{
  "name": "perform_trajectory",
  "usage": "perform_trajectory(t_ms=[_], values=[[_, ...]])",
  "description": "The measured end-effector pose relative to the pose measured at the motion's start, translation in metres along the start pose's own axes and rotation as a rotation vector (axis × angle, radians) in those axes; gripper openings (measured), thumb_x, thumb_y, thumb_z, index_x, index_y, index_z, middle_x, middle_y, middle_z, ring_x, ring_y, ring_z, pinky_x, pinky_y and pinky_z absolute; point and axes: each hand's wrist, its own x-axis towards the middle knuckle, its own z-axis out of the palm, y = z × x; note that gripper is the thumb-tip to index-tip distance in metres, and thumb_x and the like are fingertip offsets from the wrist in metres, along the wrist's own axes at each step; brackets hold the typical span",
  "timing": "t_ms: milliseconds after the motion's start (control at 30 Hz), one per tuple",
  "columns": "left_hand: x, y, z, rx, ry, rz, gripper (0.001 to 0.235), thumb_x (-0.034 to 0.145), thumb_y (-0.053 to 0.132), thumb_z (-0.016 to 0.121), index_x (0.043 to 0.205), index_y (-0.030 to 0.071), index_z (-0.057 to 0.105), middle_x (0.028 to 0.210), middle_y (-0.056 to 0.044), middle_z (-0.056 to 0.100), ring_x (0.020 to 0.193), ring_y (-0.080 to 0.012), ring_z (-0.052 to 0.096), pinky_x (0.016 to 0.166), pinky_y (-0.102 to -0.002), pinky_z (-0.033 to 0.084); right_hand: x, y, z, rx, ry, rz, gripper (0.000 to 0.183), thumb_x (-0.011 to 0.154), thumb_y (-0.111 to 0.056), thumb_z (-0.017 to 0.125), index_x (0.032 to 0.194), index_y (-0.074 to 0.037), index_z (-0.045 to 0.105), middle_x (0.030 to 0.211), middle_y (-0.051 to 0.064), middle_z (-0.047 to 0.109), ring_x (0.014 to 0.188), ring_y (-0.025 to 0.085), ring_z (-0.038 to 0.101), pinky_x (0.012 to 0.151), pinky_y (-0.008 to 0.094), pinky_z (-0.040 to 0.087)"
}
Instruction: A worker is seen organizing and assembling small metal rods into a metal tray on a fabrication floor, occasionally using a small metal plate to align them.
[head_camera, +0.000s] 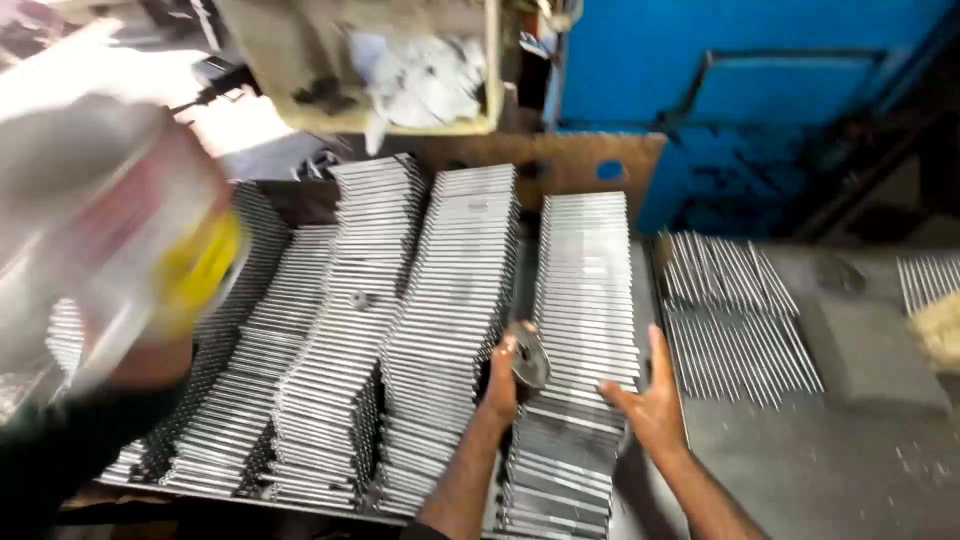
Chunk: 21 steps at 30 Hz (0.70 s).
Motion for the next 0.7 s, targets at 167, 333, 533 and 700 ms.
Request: perform_trajectory(t_ms=[167, 333, 533, 700], values=[[-0.004, 0.004, -0.004, 0.180, 0.100, -0.116, 0.053, 0.099, 0.053, 0.040, 0.126, 0.013, 0.062, 0.088, -0.006, 0.069, 0.081, -0.0193, 0.063, 0.076, -0.036, 0.051, -0.009, -0.042, 0.020, 0.031, -0.131, 0.216, 0.111, 0.079, -0.031, 0.073, 0.163, -0.026, 0.001, 0.175, 0.000, -0.002, 0.159, 0.021, 0.004, 0.127, 0.050, 0.009], [-0.001, 0.007, -0.019, 0.001, 0.057, -0.108, 0.050, 0.098, 0.046, 0.052, 0.131, 0.009, 0.059, 0.090, -0.015, 0.073, 0.075, -0.0229, 0.069, 0.066, -0.033, 0.056, 0.001, -0.004, 0.011, 0.101, -0.186, 0.133, 0.120, 0.073, -0.064, 0.067, 0.163, -0.024, 0.000, 0.175, 0.002, -0.010, 0.160, 0.024, -0.001, 0.127, 0.050, 0.008], [0.084, 0.020, -0.057, -0.230, 0.247, -0.523, 0.018, 0.100, 0.025, 0.052, 0.113, 0.013, 0.056, 0.054, 0.018, 0.041, 0.031, -0.0005, 0.038, 0.024, -0.021, 0.029, 0.003, 0.096, -0.103, 0.198, 0.079, 0.225, 0.086, 0.084, -0.014, 0.072, 0.160, -0.021, 0.033, 0.167, 0.008, 0.035, 0.155, 0.024, 0.032, 0.124, 0.037, 0.028], [0.195, -0.030, -0.157, -0.590, 0.004, -1.796, 0.058, 0.077, 0.077, 0.064, 0.040, 0.033, 0.054, 0.034, 0.005, 0.049, 0.035, -0.0171, 0.056, 0.045, -0.030, 0.051, -0.019, 0.251, -0.296, -0.293, 0.396, 0.047, 0.074, 0.084, -0.006, 0.079, 0.152, -0.016, 0.051, 0.144, 0.013, 0.056, 0.116, 0.032, 0.061, 0.093, 0.037, 0.060]])
